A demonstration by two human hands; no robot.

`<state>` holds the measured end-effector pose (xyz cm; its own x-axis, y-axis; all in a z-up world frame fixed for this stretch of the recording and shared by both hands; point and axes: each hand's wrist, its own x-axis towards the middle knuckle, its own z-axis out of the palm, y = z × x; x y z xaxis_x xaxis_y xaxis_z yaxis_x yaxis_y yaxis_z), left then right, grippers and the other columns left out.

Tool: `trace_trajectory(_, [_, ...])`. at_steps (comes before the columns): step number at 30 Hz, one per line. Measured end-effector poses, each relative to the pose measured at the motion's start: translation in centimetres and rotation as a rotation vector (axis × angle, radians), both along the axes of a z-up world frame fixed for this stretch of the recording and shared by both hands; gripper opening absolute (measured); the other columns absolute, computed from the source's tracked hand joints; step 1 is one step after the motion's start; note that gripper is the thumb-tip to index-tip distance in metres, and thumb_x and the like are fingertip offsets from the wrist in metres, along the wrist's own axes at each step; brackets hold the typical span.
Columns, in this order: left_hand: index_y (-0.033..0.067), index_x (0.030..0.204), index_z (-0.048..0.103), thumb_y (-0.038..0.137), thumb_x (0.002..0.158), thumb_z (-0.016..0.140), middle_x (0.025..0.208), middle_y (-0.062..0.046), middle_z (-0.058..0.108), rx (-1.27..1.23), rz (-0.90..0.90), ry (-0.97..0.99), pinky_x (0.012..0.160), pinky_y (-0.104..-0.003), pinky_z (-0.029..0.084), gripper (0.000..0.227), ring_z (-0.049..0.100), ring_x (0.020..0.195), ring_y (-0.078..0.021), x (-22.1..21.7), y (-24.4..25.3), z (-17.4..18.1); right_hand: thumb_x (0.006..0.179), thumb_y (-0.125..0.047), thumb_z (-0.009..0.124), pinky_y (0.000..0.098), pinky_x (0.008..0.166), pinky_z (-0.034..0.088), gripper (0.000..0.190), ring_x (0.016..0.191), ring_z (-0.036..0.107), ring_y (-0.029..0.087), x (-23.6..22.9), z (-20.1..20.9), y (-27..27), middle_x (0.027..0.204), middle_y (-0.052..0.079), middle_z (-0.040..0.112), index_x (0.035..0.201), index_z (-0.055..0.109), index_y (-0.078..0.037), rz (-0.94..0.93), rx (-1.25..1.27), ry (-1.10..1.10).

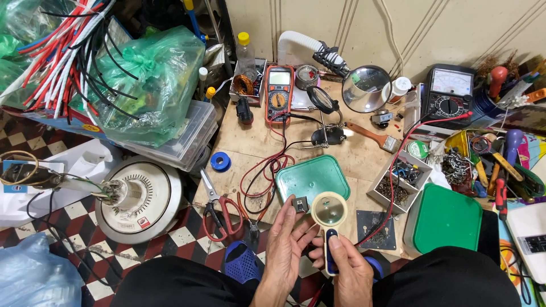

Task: The person sits on the floor in a cluttered workspace and picks up a small black electronic component. They then use a handheld magnifying glass to closely view the component, rotating it to inspect different sides.

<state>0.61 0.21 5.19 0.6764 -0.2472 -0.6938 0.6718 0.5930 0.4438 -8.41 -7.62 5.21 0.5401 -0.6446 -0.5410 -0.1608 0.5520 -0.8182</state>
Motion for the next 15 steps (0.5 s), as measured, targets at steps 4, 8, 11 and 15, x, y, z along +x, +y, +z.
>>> trace_trajectory(4, [0.0125, 0.162, 0.063, 0.027, 0.096, 0.07, 0.149, -0.025, 0.067, 0.021, -0.025, -0.028, 0.089, -0.043, 0.068, 0.067, 0.08, 0.114, -0.0399, 0.0, -0.1, -0.6, 0.109, -0.011, 0.062, 0.0426, 0.064, 0.056, 0.039, 0.073, 0.07, 0.036, -0.2, -0.9, -0.4, 0.104, 0.034, 0.083, 0.123, 0.079, 0.022, -0.055, -0.011, -0.027])
trace_trajectory(8, [0.0119, 0.162, 0.062, 0.027, 0.096, 0.07, 0.147, -0.025, 0.066, 0.028, -0.026, -0.024, 0.091, -0.043, 0.067, 0.068, 0.079, 0.115, -0.0403, -0.1, -0.3, -0.4, 0.108, -0.016, 0.062, 0.0421, 0.069, 0.055, 0.043, 0.07, 0.065, 0.035, -0.1, 0.3, -0.5, 0.103, 0.034, 0.083, 0.128, 0.08, 0.018, -0.042, 0.021, 0.016])
trace_trajectory(11, [0.0127, 0.165, 0.06, 0.027, 0.096, 0.07, 0.146, -0.026, 0.066, 0.041, -0.018, -0.031, 0.091, -0.043, 0.067, 0.072, 0.08, 0.112, -0.0389, -0.1, -0.1, -0.2, 0.107, -0.017, 0.063, 0.0422, 0.071, 0.057, 0.045, 0.073, 0.068, 0.036, -0.1, 0.6, -0.4, 0.104, 0.034, 0.084, 0.127, 0.081, 0.018, -0.049, -0.007, -0.001])
trace_trajectory(15, [0.0118, 0.163, 0.061, 0.024, 0.095, 0.071, 0.148, -0.026, 0.063, 0.034, 0.004, -0.036, 0.09, -0.044, 0.068, 0.07, 0.079, 0.107, -0.0365, -0.1, -0.1, -0.1, 0.107, -0.016, 0.063, 0.043, 0.071, 0.059, 0.043, 0.081, 0.072, 0.037, -0.1, 0.3, -0.6, 0.11, 0.033, 0.084, 0.128, 0.079, 0.019, -0.074, 0.02, -0.017])
